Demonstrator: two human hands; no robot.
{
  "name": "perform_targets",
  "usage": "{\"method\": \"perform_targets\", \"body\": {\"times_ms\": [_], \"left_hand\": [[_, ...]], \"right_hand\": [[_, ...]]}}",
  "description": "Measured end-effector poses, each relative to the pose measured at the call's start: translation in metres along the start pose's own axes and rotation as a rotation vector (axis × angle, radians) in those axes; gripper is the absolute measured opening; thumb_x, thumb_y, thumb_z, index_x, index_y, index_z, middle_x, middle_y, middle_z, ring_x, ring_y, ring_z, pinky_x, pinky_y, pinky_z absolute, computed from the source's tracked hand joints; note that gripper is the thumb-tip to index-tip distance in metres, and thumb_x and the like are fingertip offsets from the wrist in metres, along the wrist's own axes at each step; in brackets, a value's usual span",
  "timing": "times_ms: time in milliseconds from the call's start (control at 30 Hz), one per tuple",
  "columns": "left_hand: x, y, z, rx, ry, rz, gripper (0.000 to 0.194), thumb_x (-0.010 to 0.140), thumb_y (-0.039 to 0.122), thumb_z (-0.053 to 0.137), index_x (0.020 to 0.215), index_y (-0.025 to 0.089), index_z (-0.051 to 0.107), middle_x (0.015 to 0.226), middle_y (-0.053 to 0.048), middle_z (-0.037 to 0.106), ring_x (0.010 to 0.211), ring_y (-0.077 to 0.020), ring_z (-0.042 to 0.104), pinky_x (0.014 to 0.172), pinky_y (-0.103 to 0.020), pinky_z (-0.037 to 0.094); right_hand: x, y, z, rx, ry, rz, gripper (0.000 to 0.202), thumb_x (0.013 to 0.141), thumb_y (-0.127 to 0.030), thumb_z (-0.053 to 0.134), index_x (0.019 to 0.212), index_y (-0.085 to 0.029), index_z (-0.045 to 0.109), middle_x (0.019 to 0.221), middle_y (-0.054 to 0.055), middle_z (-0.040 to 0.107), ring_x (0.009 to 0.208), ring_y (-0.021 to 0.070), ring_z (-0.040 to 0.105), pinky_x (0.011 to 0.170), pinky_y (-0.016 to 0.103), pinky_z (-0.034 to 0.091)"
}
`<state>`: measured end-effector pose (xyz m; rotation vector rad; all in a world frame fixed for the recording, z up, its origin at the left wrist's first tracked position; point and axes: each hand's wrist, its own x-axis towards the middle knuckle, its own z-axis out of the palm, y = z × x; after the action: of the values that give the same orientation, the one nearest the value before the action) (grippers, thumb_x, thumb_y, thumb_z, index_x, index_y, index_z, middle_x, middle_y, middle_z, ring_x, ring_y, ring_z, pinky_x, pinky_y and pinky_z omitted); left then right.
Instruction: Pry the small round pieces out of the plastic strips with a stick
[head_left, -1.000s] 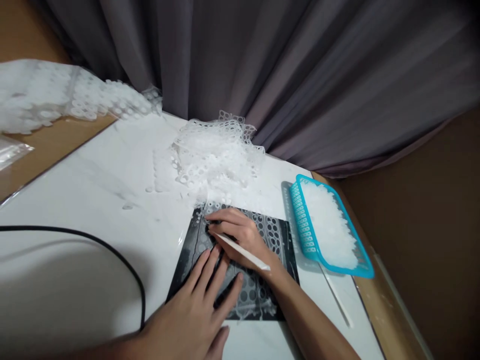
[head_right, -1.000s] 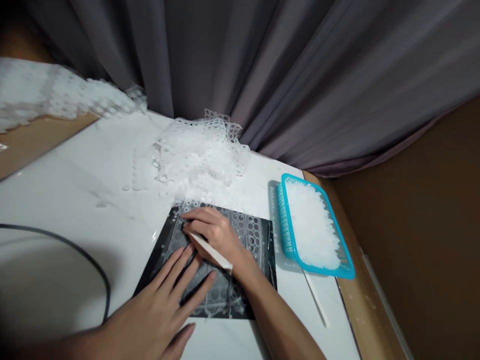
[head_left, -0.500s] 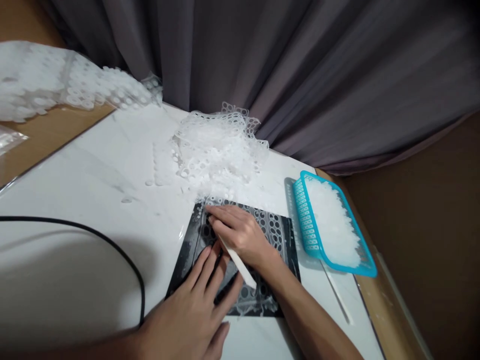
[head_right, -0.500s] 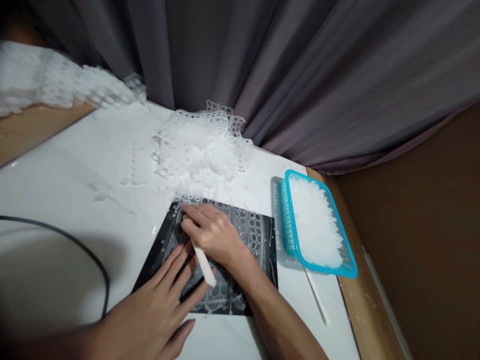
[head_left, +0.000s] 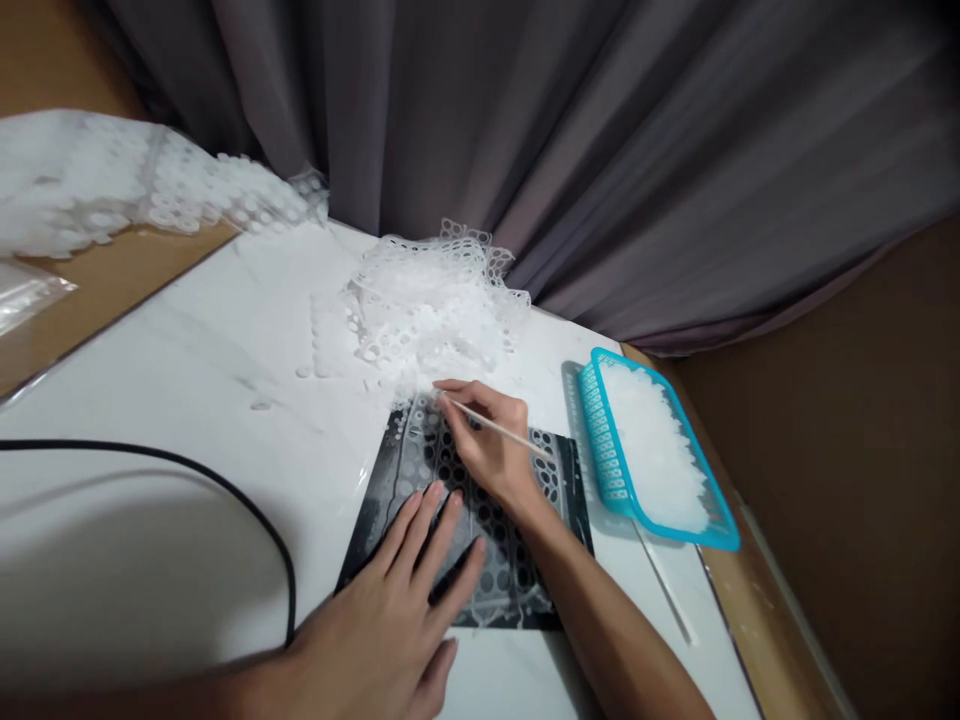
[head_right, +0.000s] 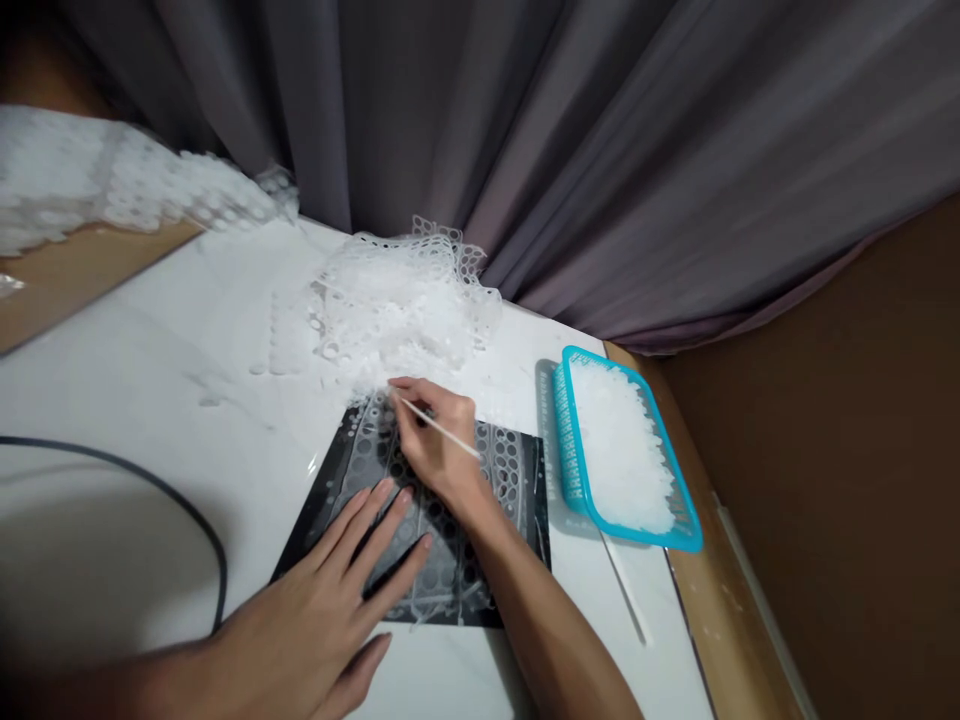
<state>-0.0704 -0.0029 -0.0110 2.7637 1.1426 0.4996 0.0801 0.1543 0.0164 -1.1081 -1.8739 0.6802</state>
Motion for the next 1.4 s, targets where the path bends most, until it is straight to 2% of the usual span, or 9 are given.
{"method": "perform_targets", "body": {"times_ms": [100, 267, 433, 567, 733, 867, 1067, 1300, 1400], "left_hand": [[-0.002, 0.000, 0.004, 0.005, 0.012, -0.009, 0.080, 0.096, 0.041, 0.063, 0.170, 0.018, 0.043, 0.173, -0.021, 0.044, 0.166, -0.0496, 0.027, 0.131, -0.066, 0.015], [-0.003, 0.001, 0.005, 0.006, 0.054, -0.022, 0.085, 0.089, 0.031, 0.064, 0.170, 0.020, 0.042, 0.178, -0.017, 0.037, 0.170, -0.0446, 0.015, 0.135, -0.065, 0.005], [0.001, -0.003, 0.000, 0.033, 0.116, 0.030, 0.084, 0.097, 0.040, 0.063, 0.174, 0.021, 0.034, 0.179, -0.015, 0.036, 0.170, -0.0423, 0.015, 0.136, -0.062, 0.000], [0.005, -0.006, 0.000, 0.033, 0.131, 0.014, 0.088, 0.103, 0.063, 0.059, 0.175, 0.021, 0.032, 0.176, -0.018, 0.040, 0.170, -0.0447, 0.015, 0.135, -0.064, 0.002], [0.006, -0.006, 0.003, 0.051, 0.142, 0.033, 0.089, 0.099, 0.065, 0.064, 0.171, 0.019, 0.042, 0.170, -0.019, 0.049, 0.170, -0.0452, 0.012, 0.135, -0.060, 0.003], [0.004, -0.005, 0.007, 0.083, 0.143, 0.031, 0.078, 0.097, 0.065, 0.066, 0.159, 0.019, 0.060, 0.161, -0.020, 0.060, 0.169, -0.0476, 0.016, 0.134, -0.061, 0.004], [0.003, -0.006, 0.005, 0.105, 0.133, 0.020, 0.073, 0.099, 0.067, 0.063, 0.157, 0.023, 0.063, 0.159, -0.019, 0.062, 0.167, -0.0470, 0.022, 0.133, -0.061, 0.004], [0.002, -0.006, 0.003, 0.097, 0.145, 0.010, 0.074, 0.097, 0.067, 0.066, 0.156, 0.022, 0.063, 0.160, -0.021, 0.060, 0.171, -0.0457, 0.005, 0.133, -0.061, 0.004], [0.001, -0.005, 0.004, 0.101, 0.129, 0.012, 0.074, 0.097, 0.067, 0.065, 0.157, 0.023, 0.062, 0.160, -0.020, 0.059, 0.168, -0.0478, 0.018, 0.132, -0.061, 0.005]], "right_hand": [[-0.002, -0.008, -0.036, -0.068, 0.130, 0.023, 0.015, 0.102, -0.030, 0.072, 0.091, -0.024, 0.079, 0.110, 0.007, 0.087, 0.102, 0.0254, 0.084, 0.091, 0.041, 0.070], [-0.025, 0.012, -0.151, -0.706, 0.494, -0.010, 0.017, 0.099, -0.039, 0.073, 0.097, -0.025, 0.081, 0.113, 0.009, 0.086, 0.106, 0.0312, 0.083, 0.098, 0.049, 0.065], [-0.045, 0.039, -0.217, -0.919, 0.318, 0.254, 0.024, 0.090, -0.045, 0.076, 0.093, -0.023, 0.083, 0.098, 0.011, 0.087, 0.085, 0.0345, 0.082, 0.085, 0.051, 0.065], [-0.045, 0.023, -0.173, -0.602, 0.213, 0.126, 0.016, 0.096, -0.038, 0.074, 0.090, -0.024, 0.080, 0.112, 0.010, 0.086, 0.097, 0.0298, 0.083, 0.093, 0.048, 0.064], [-0.027, 0.004, -0.086, -0.239, -0.226, -0.196, 0.014, 0.106, -0.021, 0.067, 0.096, -0.026, 0.076, 0.126, 0.006, 0.082, 0.119, 0.0234, 0.076, 0.106, 0.045, 0.062], [-0.019, 0.017, -0.045, -0.172, -0.358, -0.325, 0.015, 0.109, -0.019, 0.063, 0.102, -0.024, 0.074, 0.124, 0.008, 0.082, 0.121, 0.0239, 0.075, 0.107, 0.046, 0.061], [-0.023, 0.030, -0.030, -0.143, -0.380, -0.283, 0.015, 0.107, -0.015, 0.065, 0.103, -0.025, 0.075, 0.134, 0.009, 0.079, 0.122, 0.0242, 0.075, 0.106, 0.047, 0.062], [-0.019, 0.026, -0.032, -0.070, -0.363, -0.187, 0.012, 0.106, -0.022, 0.068, 0.100, -0.025, 0.077, 0.127, 0.008, 0.082, 0.115, 0.0234, 0.078, 0.102, 0.046, 0.064], [-0.019, 0.024, -0.031, -0.036, -0.344, -0.148, 0.011, 0.105, -0.023, 0.069, 0.096, -0.026, 0.075, 0.125, 0.007, 0.083, 0.114, 0.0227, 0.078, 0.100, 0.045, 0.063]]}}
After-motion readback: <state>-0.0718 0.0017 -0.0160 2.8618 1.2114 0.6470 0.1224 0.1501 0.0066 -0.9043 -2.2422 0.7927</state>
